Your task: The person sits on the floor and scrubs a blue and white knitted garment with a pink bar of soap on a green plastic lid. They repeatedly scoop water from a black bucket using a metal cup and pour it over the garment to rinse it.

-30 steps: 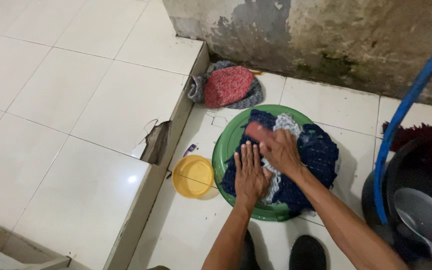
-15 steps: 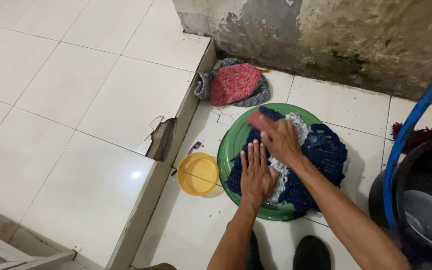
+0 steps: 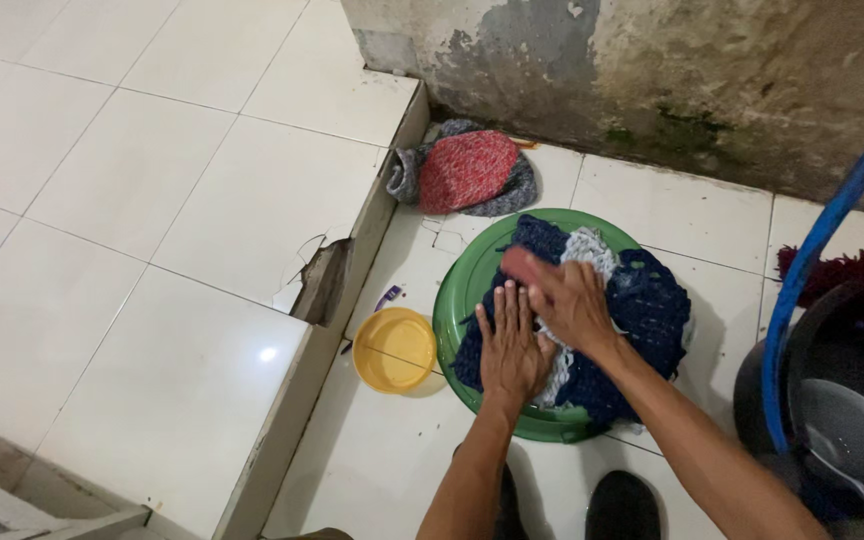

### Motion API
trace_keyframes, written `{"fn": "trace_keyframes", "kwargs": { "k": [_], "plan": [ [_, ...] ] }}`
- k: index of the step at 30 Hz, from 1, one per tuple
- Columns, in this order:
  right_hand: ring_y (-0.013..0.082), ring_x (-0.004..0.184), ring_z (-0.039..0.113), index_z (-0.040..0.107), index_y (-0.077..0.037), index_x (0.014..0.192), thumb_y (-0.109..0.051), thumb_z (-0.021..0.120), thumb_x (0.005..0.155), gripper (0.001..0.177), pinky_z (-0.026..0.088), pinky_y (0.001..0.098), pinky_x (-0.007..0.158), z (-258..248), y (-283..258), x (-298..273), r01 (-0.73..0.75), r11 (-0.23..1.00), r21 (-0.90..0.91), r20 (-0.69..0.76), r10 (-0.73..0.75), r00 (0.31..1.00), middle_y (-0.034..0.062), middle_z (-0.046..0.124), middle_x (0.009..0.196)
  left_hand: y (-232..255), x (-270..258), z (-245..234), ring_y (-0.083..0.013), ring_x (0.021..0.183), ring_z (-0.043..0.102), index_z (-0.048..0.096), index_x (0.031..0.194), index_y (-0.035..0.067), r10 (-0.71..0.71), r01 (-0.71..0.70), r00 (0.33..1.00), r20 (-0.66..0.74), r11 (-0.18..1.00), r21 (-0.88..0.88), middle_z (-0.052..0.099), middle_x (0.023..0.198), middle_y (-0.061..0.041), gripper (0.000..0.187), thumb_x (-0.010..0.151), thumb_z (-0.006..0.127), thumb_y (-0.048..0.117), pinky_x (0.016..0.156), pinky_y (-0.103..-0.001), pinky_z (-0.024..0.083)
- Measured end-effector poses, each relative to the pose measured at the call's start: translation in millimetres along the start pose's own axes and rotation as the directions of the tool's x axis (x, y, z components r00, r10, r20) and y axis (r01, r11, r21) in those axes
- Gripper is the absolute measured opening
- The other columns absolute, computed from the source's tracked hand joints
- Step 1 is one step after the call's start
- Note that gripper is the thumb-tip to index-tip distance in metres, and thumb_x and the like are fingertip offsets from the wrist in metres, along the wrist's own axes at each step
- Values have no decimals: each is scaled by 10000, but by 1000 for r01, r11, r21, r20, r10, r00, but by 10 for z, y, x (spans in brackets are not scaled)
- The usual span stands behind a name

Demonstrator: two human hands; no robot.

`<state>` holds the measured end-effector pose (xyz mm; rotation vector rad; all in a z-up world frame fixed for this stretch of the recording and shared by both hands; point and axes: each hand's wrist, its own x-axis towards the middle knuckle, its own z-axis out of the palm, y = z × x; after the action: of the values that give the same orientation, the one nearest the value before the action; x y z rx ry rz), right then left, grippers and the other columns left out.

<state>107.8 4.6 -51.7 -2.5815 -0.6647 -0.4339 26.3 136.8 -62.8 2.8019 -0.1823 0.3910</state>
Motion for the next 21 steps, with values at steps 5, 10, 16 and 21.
{"fn": "trace_keyframes", "kwargs": {
  "k": [5,10,16,21],
  "plan": [
    [403,965,502,528,-253,1506,-342,603,964,554,413,569,831,-163,186,-115,-154,982,-108,-17,153,988,194,556,1027,-12,-16,11,-357,1573,136,328,1565,-45,-32,35,998,51,997,-75,222,1678,-221,771,908,450,339,1247,-582,30],
    [448,1006,491,530,-237,1526,-366,624,956,592,411,575,833,-183,308,-106,-185,946,-265,-173,141,975,229,554,1094,7,-31,19,-350,1576,150,340,1562,-41,-27,28,999,17,997,-71,231,1677,-219,770,900,457,335,1251,-584,40],
    [382,962,513,560,-272,1455,-352,617,926,538,427,558,855,-220,154,-487,-14,999,-34,-16,13,1000,153,557,1003,-3,-52,39,-349,1578,159,342,1547,-41,-29,32,999,40,997,-76,233,1681,-220,747,919,463,344,1256,-582,48],
    [406,977,505,587,-225,1476,-349,631,939,553,401,553,810,-352,309,-329,-231,948,-219,-92,215,972,203,559,1035,-26,-21,48,-349,1574,147,322,1569,-32,-18,19,1000,8,998,-52,229,1679,-212,767,925,466,359,1253,-572,45]
  ]
}}
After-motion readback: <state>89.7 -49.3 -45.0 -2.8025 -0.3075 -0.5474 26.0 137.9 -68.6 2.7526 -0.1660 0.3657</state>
